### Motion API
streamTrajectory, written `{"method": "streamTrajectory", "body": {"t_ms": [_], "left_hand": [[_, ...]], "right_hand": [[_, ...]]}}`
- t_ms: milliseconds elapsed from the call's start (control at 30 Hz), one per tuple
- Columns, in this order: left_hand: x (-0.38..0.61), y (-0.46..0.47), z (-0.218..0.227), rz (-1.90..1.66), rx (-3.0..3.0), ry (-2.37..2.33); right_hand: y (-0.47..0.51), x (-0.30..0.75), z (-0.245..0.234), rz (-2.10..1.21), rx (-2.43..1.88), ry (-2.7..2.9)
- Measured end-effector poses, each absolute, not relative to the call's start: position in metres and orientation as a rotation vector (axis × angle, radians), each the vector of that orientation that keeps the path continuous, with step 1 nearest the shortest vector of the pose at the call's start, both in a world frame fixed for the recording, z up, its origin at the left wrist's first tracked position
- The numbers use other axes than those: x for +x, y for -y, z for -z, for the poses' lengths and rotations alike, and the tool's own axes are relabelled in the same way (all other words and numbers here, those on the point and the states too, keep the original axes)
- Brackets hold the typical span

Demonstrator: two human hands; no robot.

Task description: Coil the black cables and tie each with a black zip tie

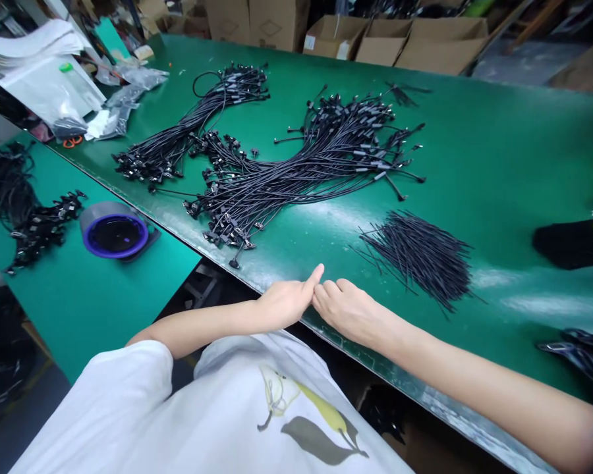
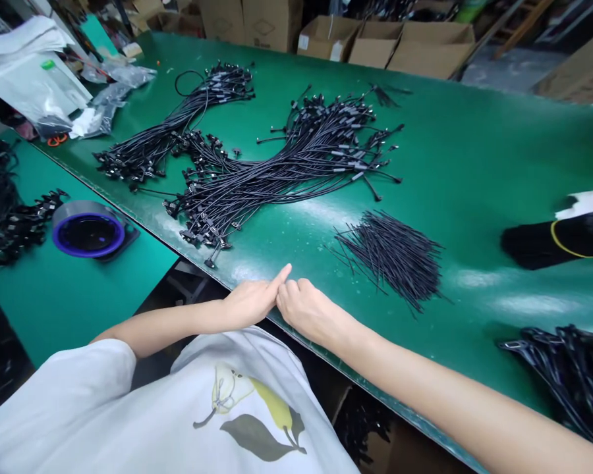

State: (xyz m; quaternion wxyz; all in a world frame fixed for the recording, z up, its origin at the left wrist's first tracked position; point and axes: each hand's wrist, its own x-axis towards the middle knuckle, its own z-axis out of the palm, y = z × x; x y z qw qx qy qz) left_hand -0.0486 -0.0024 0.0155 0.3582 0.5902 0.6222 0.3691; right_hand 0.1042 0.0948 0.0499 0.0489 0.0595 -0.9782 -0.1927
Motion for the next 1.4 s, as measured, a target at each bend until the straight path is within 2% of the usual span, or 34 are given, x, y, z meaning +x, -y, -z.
{"method": "streamTrajectory", "body": {"t_ms": [100, 233, 333, 433, 533, 633, 767, 867, 967, 1033, 1167, 1233, 1300, 1400], "left_hand": [[-0.05, -0.015, -0.016, -1.022, 1.362, -1.552], [-0.052, -0.052, -0.015, -1.179, 0.93, -1.158], [-0.056, -0.068, -0.024, -1.307, 0.649, -1.031], [-0.064, -0.057, -0.043, -1.401, 0.731, -1.088], [-0.066, -0.033, -0.056, -1.324, 1.137, -1.173], [-0.062, -0.02, -0.044, -1.114, 1.259, -1.105], [-0.065, -0.032, -0.02, -1.195, 0.777, -1.104], [-0.077, -0.037, -0.022, -1.225, 0.599, -1.026], [-0.082, -0.028, -0.034, -1.302, 0.827, -1.016], [-0.076, -0.02, -0.039, -1.349, 1.002, -1.049], [-0.053, -0.014, -0.036, -1.362, 1.084, -1.095], [-0.044, -0.016, -0.032, -1.367, 1.049, -1.073], [-0.039, -0.023, -0.03, -1.395, 0.947, -1.052], [-0.037, -0.034, -0.03, -1.407, 0.792, -1.084]], "right_hand": [[-0.109, 0.099, -0.044, 0.411, -0.132, 3.008], [-0.12, 0.082, -0.042, 0.23, -0.694, 2.806], [-0.104, 0.071, -0.038, 0.057, -0.804, 2.589], [-0.088, 0.072, -0.027, -0.411, -0.8, 2.428], [-0.094, 0.083, -0.02, -0.751, -0.88, 2.315], [-0.106, 0.092, -0.027, -0.55, -0.975, 2.253], [-0.093, 0.088, -0.043, -0.116, -0.73, 2.398], [-0.076, 0.082, -0.042, -0.141, -0.611, 2.492], [-0.074, 0.083, -0.036, -0.55, -0.758, 2.407], [-0.079, 0.085, -0.031, -0.987, -0.877, 2.209], [-0.085, 0.088, -0.024, -2.064, -0.905, 1.578], [-0.084, 0.091, -0.02, -2.359, -0.866, 1.367], [-0.081, 0.098, -0.019, -2.327, -0.872, 1.431], [-0.08, 0.117, -0.025, -1.771, -0.984, 1.779]]}}
